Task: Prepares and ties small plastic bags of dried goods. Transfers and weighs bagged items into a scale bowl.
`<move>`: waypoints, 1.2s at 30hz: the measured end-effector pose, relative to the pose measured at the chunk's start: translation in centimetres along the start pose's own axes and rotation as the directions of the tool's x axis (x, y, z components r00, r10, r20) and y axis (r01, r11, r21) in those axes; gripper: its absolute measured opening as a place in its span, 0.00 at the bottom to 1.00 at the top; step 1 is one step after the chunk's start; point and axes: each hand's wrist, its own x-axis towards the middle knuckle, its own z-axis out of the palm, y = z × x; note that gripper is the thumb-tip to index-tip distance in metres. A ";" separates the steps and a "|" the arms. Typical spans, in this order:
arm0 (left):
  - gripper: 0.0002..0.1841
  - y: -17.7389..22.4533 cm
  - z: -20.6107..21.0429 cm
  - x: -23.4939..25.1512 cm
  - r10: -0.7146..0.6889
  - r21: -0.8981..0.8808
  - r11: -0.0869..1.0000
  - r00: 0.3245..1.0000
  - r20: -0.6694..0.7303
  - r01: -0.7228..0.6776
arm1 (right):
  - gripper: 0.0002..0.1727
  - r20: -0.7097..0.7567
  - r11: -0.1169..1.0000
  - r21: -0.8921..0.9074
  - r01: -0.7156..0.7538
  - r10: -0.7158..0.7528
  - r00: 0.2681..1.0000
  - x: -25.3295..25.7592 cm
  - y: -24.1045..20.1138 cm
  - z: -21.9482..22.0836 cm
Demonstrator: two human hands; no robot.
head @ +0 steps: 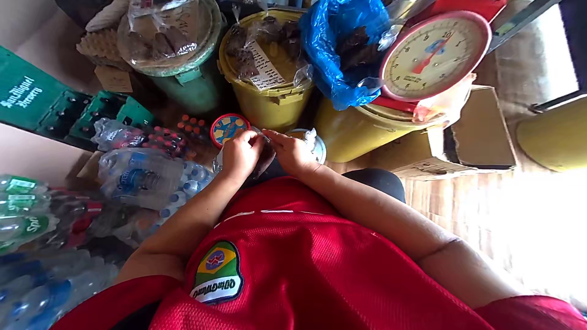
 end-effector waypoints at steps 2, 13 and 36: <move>0.12 0.2 -0.1 0.2 -0.041 -0.007 0.999 0.999 0.007 0.041 | 0.24 -0.004 1.000 0.001 -0.009 0.009 1.000 0.1 0.1 0.1; 0.12 1.0 -0.7 1.0 -0.175 -0.062 0.981 0.978 0.113 0.182 | 0.23 -0.031 0.992 0.120 0.029 -0.025 0.999 -0.1 0.5 0.5; 0.11 -2.8 -3.2 -0.4 0.226 -0.471 0.856 0.974 -0.031 -0.214 | 0.20 0.258 0.618 0.767 -0.175 -0.047 0.965 -1.0 -0.7 -0.3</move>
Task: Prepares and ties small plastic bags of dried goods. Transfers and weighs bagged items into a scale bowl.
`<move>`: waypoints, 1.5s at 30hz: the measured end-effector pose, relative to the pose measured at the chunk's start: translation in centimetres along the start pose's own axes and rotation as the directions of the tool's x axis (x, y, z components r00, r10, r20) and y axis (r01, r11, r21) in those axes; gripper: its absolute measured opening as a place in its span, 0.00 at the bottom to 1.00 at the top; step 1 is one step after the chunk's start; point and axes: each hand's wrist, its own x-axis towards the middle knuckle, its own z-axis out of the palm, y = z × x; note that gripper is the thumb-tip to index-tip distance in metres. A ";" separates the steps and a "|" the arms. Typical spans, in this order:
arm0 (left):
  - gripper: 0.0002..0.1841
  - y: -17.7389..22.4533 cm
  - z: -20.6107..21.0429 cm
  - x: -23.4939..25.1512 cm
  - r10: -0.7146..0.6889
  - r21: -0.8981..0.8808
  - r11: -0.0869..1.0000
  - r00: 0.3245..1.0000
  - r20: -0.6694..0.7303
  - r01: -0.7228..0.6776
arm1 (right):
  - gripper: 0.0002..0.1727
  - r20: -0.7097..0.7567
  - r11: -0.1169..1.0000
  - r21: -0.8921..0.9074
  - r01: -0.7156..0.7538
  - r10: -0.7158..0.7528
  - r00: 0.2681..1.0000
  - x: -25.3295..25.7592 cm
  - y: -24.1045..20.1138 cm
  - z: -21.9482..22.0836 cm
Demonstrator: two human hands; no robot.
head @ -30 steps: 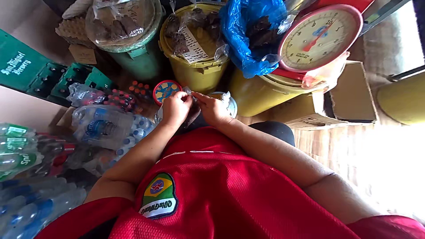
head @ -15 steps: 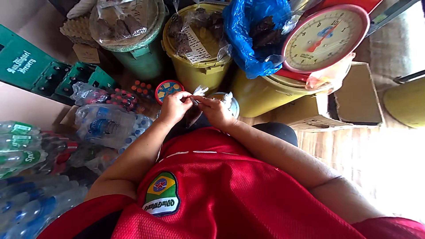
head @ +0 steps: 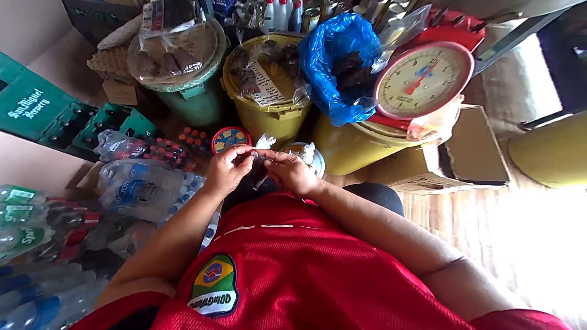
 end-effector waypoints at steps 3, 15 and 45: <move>0.09 0.3 -0.3 0.0 -0.041 -0.030 0.999 0.999 -0.024 0.041 | 0.22 0.021 0.999 0.041 -0.022 0.021 1.000 -0.1 -0.1 0.2; 0.09 0.8 0.8 0.7 -0.542 0.121 0.838 0.837 0.074 0.532 | 0.27 -0.078 0.509 -0.857 -0.076 0.017 0.997 -0.9 -1.1 -0.4; 0.10 3.3 1.1 2.4 -0.559 0.377 0.792 0.818 0.133 0.480 | 0.28 -0.133 0.316 -0.942 -0.114 -0.040 0.990 -0.3 -1.0 0.4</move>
